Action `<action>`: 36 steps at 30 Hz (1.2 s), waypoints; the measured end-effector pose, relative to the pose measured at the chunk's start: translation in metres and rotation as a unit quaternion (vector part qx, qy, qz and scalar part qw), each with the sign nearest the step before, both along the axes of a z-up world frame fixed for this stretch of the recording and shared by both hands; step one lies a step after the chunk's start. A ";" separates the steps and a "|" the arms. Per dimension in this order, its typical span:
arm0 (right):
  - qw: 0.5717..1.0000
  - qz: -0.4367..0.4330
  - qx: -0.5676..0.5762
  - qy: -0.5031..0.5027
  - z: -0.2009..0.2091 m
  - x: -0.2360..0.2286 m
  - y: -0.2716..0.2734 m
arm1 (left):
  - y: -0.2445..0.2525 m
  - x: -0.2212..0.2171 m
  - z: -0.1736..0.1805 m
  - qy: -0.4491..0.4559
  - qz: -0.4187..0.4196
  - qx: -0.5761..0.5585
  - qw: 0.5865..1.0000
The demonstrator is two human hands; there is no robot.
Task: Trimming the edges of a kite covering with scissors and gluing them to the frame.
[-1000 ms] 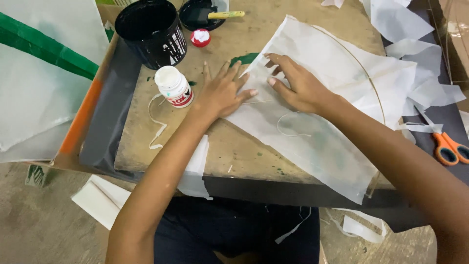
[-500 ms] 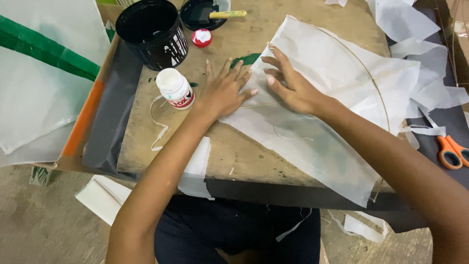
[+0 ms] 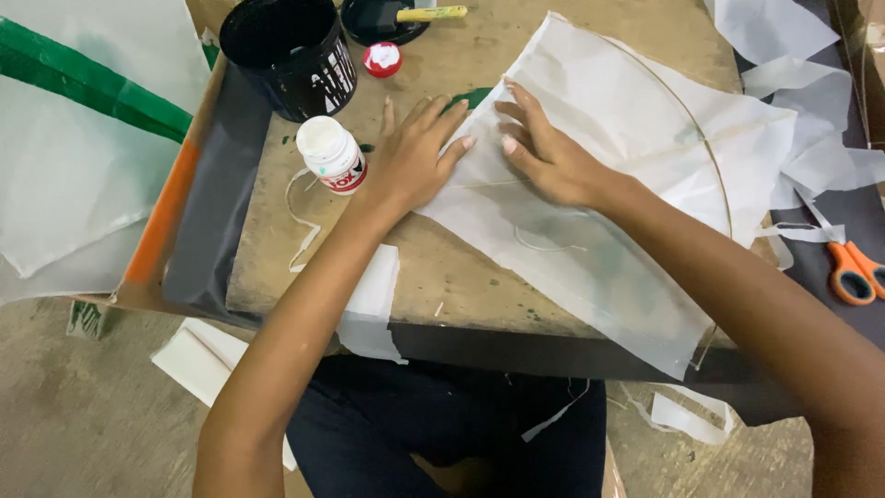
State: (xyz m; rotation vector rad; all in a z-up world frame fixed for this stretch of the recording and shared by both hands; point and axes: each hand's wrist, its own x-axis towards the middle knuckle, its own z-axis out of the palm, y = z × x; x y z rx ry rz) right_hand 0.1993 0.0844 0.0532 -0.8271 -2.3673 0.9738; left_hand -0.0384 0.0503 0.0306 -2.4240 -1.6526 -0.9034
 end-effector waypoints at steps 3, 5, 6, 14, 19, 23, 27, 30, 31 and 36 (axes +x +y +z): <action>1.000 -0.016 0.019 0.007 0.004 0.001 -0.003 | -0.013 0.001 0.003 0.023 0.000 0.015 1.000; 0.999 0.002 0.008 0.047 0.006 0.004 -0.007 | -0.019 0.001 -0.001 0.036 -0.004 -0.018 0.999; 0.996 0.019 -0.001 0.088 0.007 0.005 -0.008 | -0.022 0.002 -0.002 0.050 -0.008 -0.047 0.998; 0.998 0.001 -0.007 0.060 0.019 0.032 -0.028 | 0.000 -0.002 -0.024 0.120 -0.003 -0.087 0.989; 0.998 -0.056 0.007 0.021 0.017 0.048 -0.019 | 0.020 -0.004 -0.014 0.141 0.029 0.053 0.988; 0.997 -0.071 -0.009 0.012 0.016 0.053 -0.016 | 0.027 0.001 -0.014 0.162 0.050 0.110 0.979; 0.993 -0.116 -0.006 -0.005 0.015 0.051 -0.016 | 0.027 0.003 -0.004 0.120 0.067 0.110 0.984; 0.994 -0.099 0.016 0.031 0.015 0.050 -0.020 | 0.017 0.001 -0.002 0.043 0.057 0.083 0.994; 0.995 -0.097 0.015 0.031 0.015 0.049 -0.020 | 0.012 0.001 0.000 0.043 0.059 0.082 0.994; 0.998 -0.045 -0.029 0.042 0.015 0.037 -0.018 | -0.006 0.001 0.005 -0.041 -0.012 0.098 0.994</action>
